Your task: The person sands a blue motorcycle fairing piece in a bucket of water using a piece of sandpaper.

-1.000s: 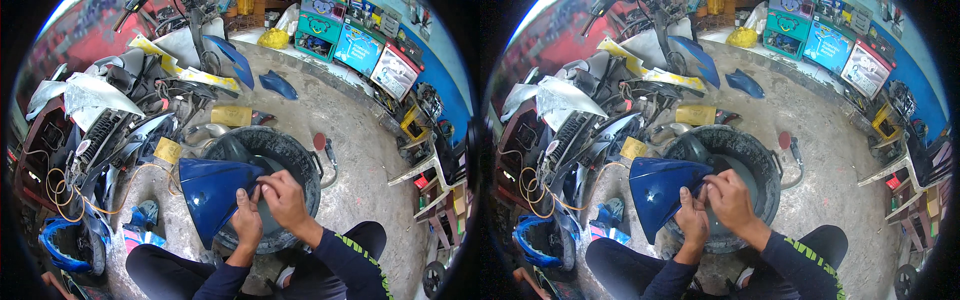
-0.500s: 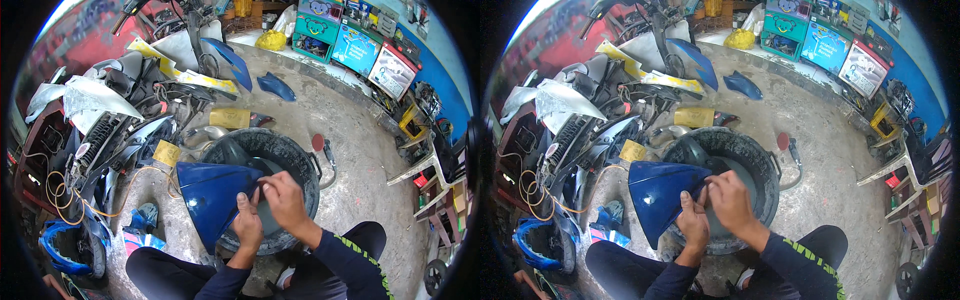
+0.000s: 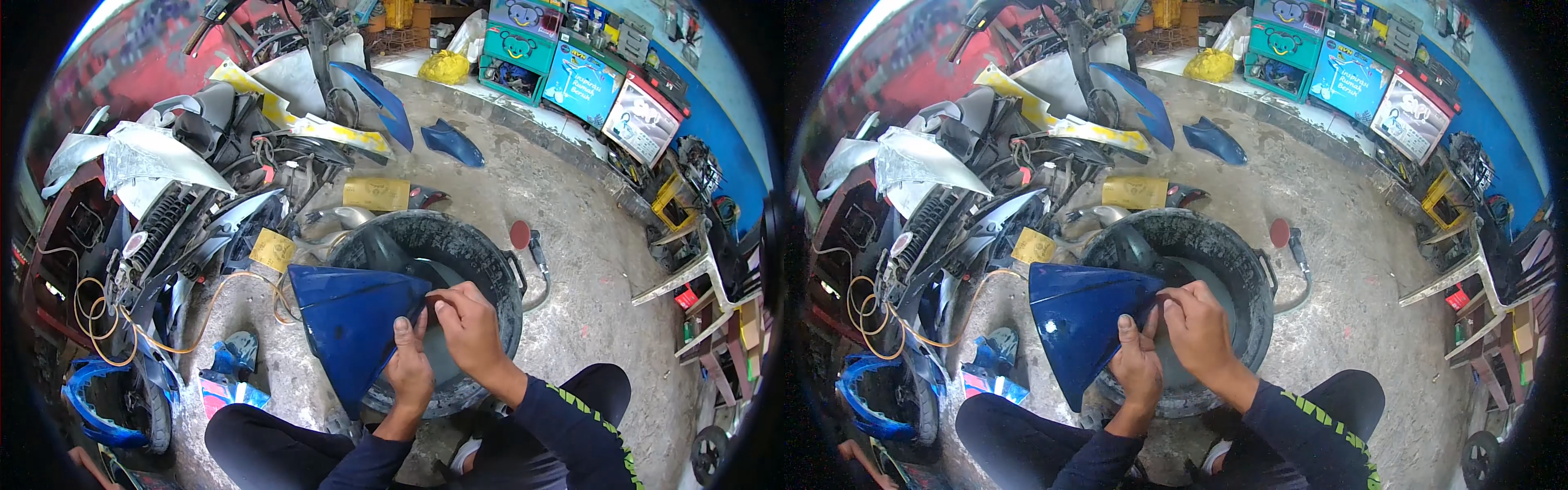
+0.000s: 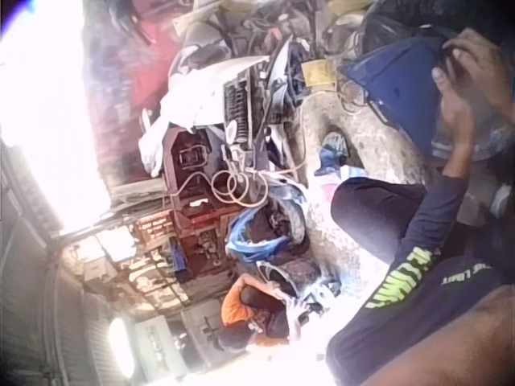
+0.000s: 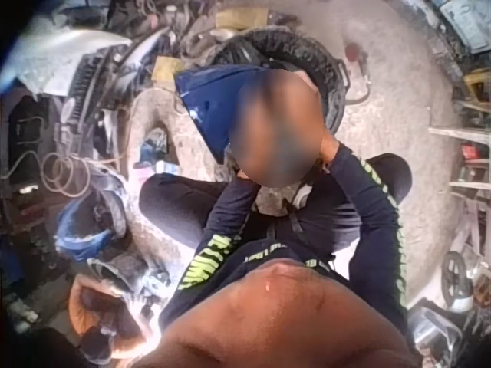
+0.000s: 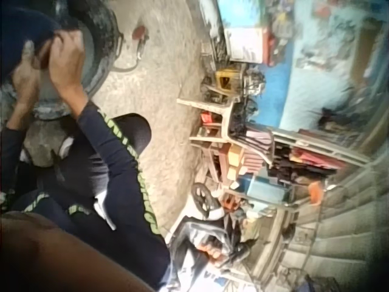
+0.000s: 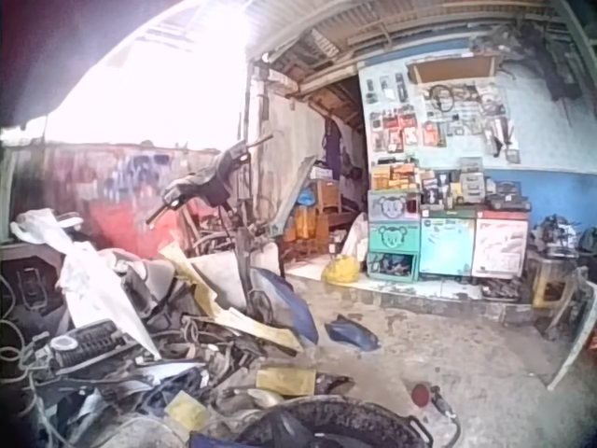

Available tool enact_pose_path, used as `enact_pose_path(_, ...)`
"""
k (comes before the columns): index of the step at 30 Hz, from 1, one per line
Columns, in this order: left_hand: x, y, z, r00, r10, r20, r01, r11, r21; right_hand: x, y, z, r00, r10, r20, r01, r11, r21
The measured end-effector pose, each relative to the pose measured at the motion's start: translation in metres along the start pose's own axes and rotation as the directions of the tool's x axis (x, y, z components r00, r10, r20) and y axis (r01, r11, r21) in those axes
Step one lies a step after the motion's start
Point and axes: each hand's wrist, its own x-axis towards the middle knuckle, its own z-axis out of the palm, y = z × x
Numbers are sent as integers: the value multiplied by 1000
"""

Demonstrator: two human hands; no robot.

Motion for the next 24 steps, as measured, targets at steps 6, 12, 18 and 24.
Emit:
enact_pose_path(6,0,3,3,998,42,53,-45,997,55,9,6,-3,998,43,-39,-44,999,-22)
enact_pose_path(12,2,-4,-16,979,-204,-26,205,962,182,0,-2,0,1000,0,-5,0,1000,9)
enact_pose_path(18,5,-8,-13,999,-12,36,14,997,-73,-4,-6,0,1000,-4,-8,4,1000,4)
enact_pose_path(24,6,-3,-7,996,66,51,-64,997,-44,6,2,-2,997,56,-53,-57,998,-34)
